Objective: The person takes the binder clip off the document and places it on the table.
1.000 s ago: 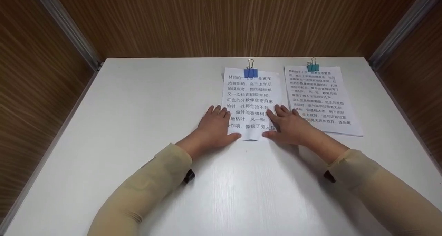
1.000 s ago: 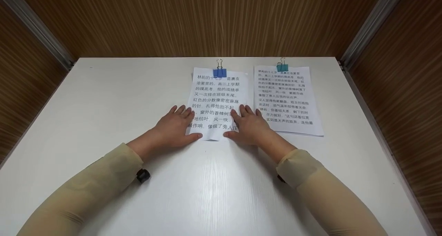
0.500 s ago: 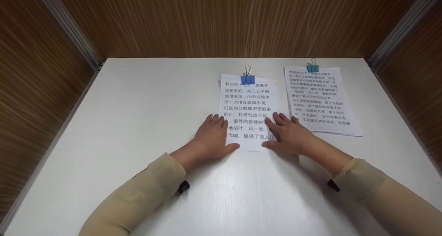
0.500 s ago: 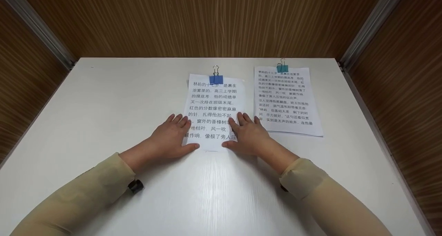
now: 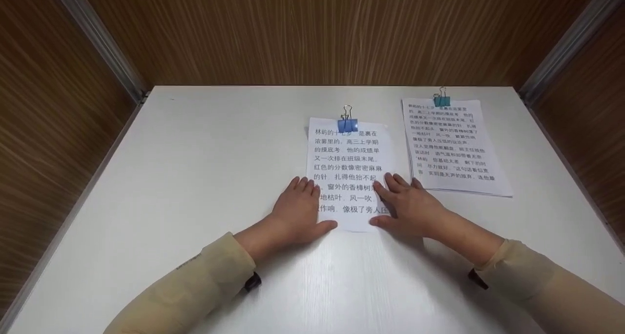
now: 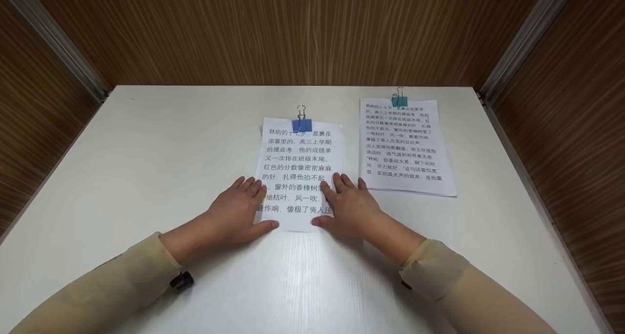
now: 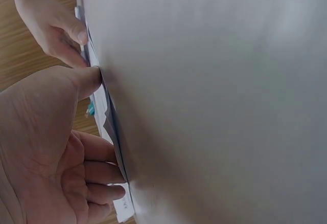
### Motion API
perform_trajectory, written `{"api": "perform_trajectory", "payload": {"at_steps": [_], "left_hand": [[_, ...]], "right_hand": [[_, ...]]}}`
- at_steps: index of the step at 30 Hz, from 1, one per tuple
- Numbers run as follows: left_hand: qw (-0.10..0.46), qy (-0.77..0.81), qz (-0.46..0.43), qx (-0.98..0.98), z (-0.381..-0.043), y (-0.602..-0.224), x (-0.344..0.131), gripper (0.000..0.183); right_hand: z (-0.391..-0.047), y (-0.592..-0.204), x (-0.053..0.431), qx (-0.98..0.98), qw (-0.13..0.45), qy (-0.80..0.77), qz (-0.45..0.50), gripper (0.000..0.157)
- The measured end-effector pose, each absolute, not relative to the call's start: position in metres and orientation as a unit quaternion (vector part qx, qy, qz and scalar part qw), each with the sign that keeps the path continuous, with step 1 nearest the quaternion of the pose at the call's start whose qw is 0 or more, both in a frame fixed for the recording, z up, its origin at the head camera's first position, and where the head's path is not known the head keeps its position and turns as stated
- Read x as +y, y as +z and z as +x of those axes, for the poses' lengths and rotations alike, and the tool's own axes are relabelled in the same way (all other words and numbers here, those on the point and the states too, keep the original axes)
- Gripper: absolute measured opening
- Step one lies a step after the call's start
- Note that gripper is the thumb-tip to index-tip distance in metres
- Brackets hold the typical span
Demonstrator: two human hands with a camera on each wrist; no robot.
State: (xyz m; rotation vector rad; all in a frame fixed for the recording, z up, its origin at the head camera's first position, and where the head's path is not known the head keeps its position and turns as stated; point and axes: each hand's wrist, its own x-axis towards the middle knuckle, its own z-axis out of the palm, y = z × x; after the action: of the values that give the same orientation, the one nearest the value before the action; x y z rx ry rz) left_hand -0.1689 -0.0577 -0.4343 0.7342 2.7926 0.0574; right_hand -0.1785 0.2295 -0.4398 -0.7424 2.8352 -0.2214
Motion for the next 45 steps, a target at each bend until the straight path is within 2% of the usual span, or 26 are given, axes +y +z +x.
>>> {"api": "perform_trajectory", "payload": {"at_steps": [9, 18, 24, 31, 39, 45], "left_hand": [[0.125, 0.011, 0.263, 0.957, -0.151, -0.434, -0.064, 0.099], [0.098, 0.035, 0.278, 0.955, -0.138, -0.439, -0.075, 0.097], [0.073, 0.038, 0.293, 0.953, -0.131, -0.441, -0.079, 0.096], [0.07, 0.037, 0.295, 0.952, -0.131, -0.442, -0.079, 0.097], [0.076, 0.028, 0.299, 0.951, -0.132, -0.442, -0.076, 0.098], [0.082, 0.021, 0.296, 0.951, -0.132, -0.44, -0.077, 0.099]], "right_hand": [[-0.16, -0.444, 0.227, 0.958, 0.09, -0.088, -0.258, 0.091], [-0.147, -0.447, 0.223, 0.959, 0.093, -0.089, -0.254, 0.091], [-0.141, -0.446, 0.221, 0.958, 0.09, -0.087, -0.259, 0.091], [-0.141, -0.442, 0.223, 0.955, 0.088, -0.094, -0.267, 0.091], [-0.159, -0.425, 0.242, 0.952, 0.051, -0.172, -0.247, 0.082], [-0.205, -0.406, 0.258, 0.952, 0.012, -0.223, -0.21, 0.079]]}}
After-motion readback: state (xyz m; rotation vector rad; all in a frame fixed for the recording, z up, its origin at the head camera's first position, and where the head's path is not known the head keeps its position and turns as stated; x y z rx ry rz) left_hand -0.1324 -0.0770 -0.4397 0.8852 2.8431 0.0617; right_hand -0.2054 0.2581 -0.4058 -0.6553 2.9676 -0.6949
